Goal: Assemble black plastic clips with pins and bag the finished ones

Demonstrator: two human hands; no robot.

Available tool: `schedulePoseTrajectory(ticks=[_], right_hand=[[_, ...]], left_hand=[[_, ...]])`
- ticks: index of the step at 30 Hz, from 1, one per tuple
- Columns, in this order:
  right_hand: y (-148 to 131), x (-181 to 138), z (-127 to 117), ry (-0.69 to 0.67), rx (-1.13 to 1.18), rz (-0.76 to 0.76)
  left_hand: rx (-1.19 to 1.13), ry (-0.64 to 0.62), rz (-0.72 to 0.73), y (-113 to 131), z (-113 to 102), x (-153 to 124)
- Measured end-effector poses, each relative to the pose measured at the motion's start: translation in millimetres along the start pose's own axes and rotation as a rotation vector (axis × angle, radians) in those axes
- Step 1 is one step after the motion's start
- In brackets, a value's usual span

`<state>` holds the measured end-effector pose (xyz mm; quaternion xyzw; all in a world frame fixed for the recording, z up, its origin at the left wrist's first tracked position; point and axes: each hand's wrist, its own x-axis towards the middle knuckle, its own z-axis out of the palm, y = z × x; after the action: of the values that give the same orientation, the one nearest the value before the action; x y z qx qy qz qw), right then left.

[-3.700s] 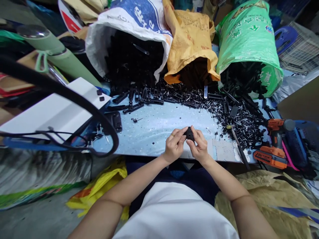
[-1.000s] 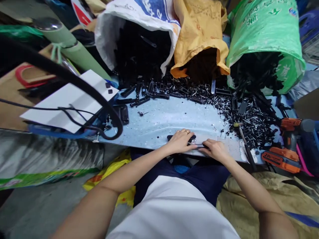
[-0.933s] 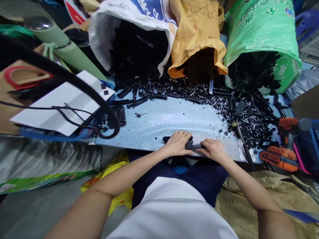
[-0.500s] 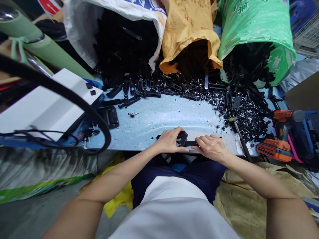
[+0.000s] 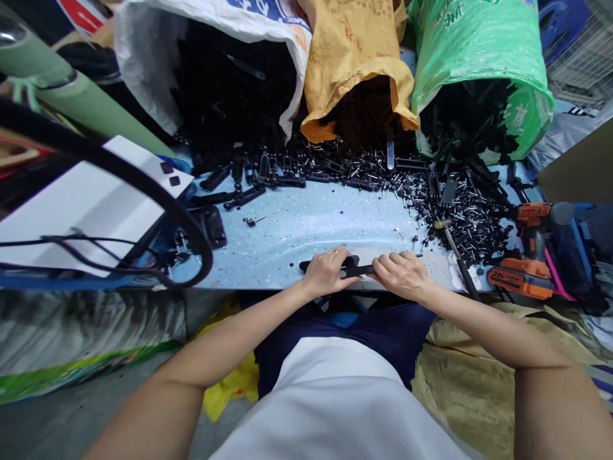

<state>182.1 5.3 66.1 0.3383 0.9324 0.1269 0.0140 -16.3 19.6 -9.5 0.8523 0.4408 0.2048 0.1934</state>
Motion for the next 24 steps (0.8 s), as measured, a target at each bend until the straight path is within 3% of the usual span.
schedulePoseTrajectory(ticks=[5,10,15,19,21,24], right_hand=[[4,5,-3,-0.009,0.046,-0.014],[7,-15,31,-0.05,0.115,0.075],[-2,-55,58,0.041,0.241,0.291],[-1,-81,55,0.166,0.253,0.511],[8,-89,54,0.196,0.233,0.671],[29,-92,57,0.173,0.227,0.875]], left_hand=[[0.035,0.067,-0.01,-1,5,-4],[0.088,-0.175,0.019,13,-2,12],[0.059,-0.262,0.073,60,3,77],[-0.034,-0.317,-0.101,101,28,138],[-0.05,-0.334,-0.138,112,40,154],[-0.057,-0.324,-0.124,109,44,155]])
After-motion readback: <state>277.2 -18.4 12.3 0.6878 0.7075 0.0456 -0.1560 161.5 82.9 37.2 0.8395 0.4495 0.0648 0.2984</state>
